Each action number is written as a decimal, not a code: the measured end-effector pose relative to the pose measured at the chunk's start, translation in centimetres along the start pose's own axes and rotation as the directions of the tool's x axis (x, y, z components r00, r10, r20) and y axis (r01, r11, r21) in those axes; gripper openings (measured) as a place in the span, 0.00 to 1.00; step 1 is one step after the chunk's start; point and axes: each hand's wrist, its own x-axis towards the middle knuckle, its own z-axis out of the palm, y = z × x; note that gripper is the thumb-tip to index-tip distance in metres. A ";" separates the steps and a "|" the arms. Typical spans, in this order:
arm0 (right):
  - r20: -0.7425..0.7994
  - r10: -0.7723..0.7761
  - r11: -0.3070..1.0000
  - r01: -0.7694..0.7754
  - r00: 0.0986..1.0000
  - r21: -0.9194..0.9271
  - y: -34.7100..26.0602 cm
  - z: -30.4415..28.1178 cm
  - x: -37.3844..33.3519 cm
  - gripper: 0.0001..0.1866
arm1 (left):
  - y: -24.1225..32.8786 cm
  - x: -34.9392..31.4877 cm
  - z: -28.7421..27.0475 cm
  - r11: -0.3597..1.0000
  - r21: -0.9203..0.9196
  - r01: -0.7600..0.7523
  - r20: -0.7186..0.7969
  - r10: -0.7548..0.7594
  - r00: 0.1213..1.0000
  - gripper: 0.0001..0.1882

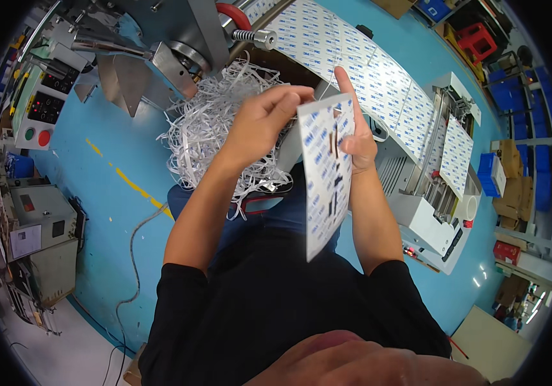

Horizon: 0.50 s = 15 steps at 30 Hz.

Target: The person peels cutout sections from adhesive sheets, applies an adhesive sheet to a plastic panel, and removes scrap strips from a tape feeding machine by hand.

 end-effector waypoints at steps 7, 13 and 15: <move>0.087 0.007 0.988 -0.020 0.996 0.152 0.1 0.9 -0.8 0.63 | 1.7 -1.0 0.6 0.864 0.290 -0.412 0.066 0.411 0.909 0.11; 0.143 0.052 0.998 -0.055 0.988 0.016 -0.9 1.3 -1.1 0.61 | 2.2 -1.3 0.0 0.869 0.186 -0.459 0.071 0.454 0.888 0.10; 0.146 0.082 0.987 -0.059 0.986 -0.151 -1.1 0.9 -1.1 0.60 | 2.3 -1.2 -0.5 0.878 0.139 -0.458 0.091 0.449 0.889 0.09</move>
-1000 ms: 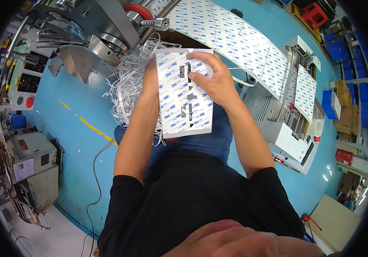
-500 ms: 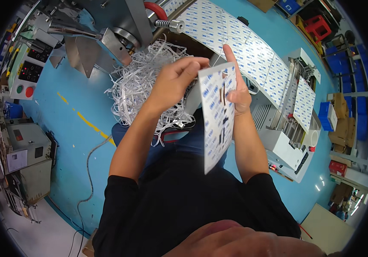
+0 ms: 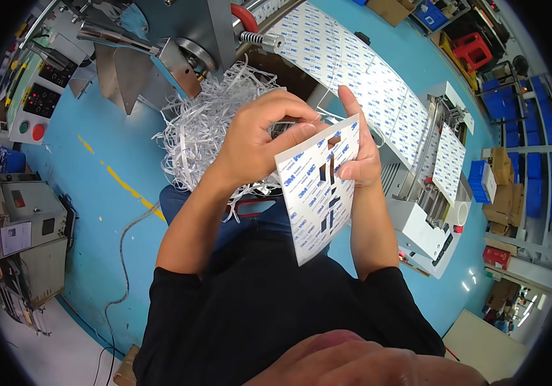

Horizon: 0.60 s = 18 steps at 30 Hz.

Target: The person peels cutout sections from adhesive sheets, applies an adhesive sheet to a plastic panel, and removes scrap strips from a tape feeding machine by hand.

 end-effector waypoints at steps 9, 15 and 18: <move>-0.059 -0.040 0.996 0.044 0.997 0.079 -0.8 2.0 0.0 0.54 | -0.9 -1.1 0.5 0.961 0.019 0.274 -0.398 -0.245 0.884 0.07; -0.254 -0.144 0.990 0.137 0.956 -0.044 -1.2 1.0 -1.0 0.47 | -4.5 -1.3 -0.5 0.875 0.237 0.422 -0.421 -0.299 0.856 0.09; -0.383 -0.165 0.986 0.155 0.909 -0.056 -1.2 0.4 -1.7 0.44 | -5.5 -1.4 -0.8 0.793 0.400 0.459 -0.383 -0.310 0.870 0.06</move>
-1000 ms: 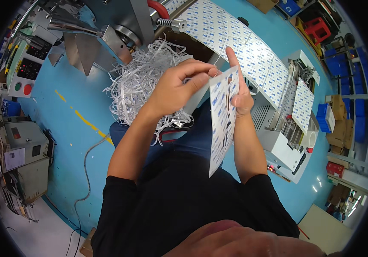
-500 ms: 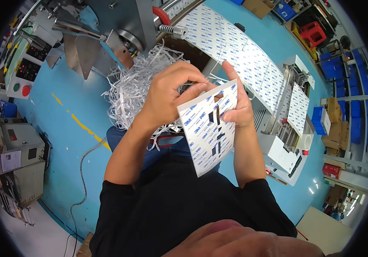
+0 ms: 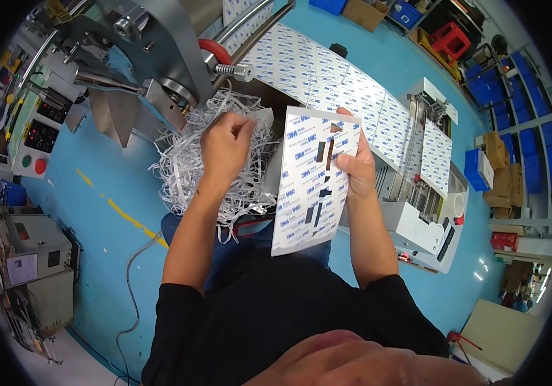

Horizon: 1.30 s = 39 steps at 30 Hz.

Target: The person peels cutout sections from adhesive sheets, applies an adhesive sheet to a plastic panel, and removes scrap strips from a tape feeding machine by hand.

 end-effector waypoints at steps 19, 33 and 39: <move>-0.172 -0.044 0.999 0.041 0.984 -0.020 -2.0 -1.3 -1.2 0.29 | -0.8 1.1 0.5 0.939 0.292 -0.183 0.103 0.159 0.982 0.08; -0.269 -0.053 0.986 0.008 0.962 -0.164 -1.5 -1.5 -0.9 0.20 | -1.3 0.7 -0.2 0.969 0.085 -0.231 0.217 0.208 0.954 0.06; -0.124 -0.332 0.752 0.183 0.935 -0.633 -2.7 -0.6 -2.8 0.20 | -1.0 -0.4 -0.9 0.981 -0.073 0.182 0.158 -0.169 0.973 0.13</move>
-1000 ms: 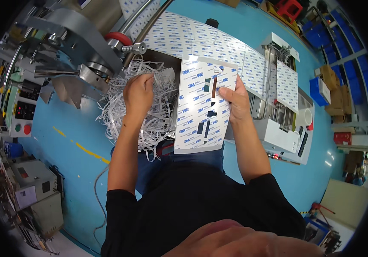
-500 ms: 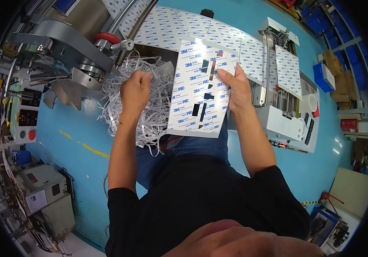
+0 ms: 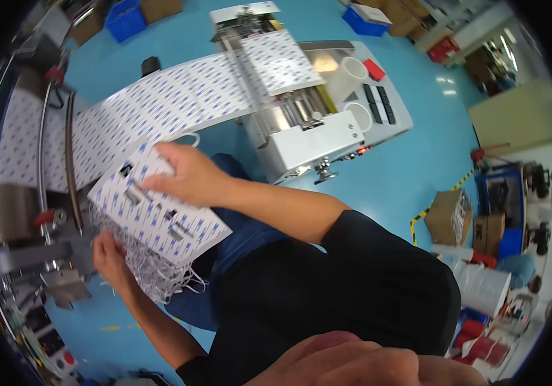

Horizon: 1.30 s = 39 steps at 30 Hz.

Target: The person peels cutout sections from adhesive sheets, applies an adhesive sheet to a plastic panel, and removes scrap strips from a tape feeding machine by hand.

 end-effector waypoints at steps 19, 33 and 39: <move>-0.650 -0.315 0.949 0.234 0.691 -0.211 -9.8 -22.8 -7.2 0.07 | 0.3 0.1 -3.3 0.768 0.602 -0.219 0.047 0.240 0.970 0.14; -0.942 0.229 0.657 -0.753 0.247 -0.038 5.4 -62.4 -26.6 0.21 | -2.8 3.1 -2.9 0.677 0.647 -0.350 0.073 0.402 0.913 0.14; -0.879 0.097 -0.002 -0.883 0.467 -0.469 9.9 -68.2 -27.6 0.31 | 0.6 3.8 -0.4 0.584 0.765 -0.273 0.158 0.240 0.958 0.16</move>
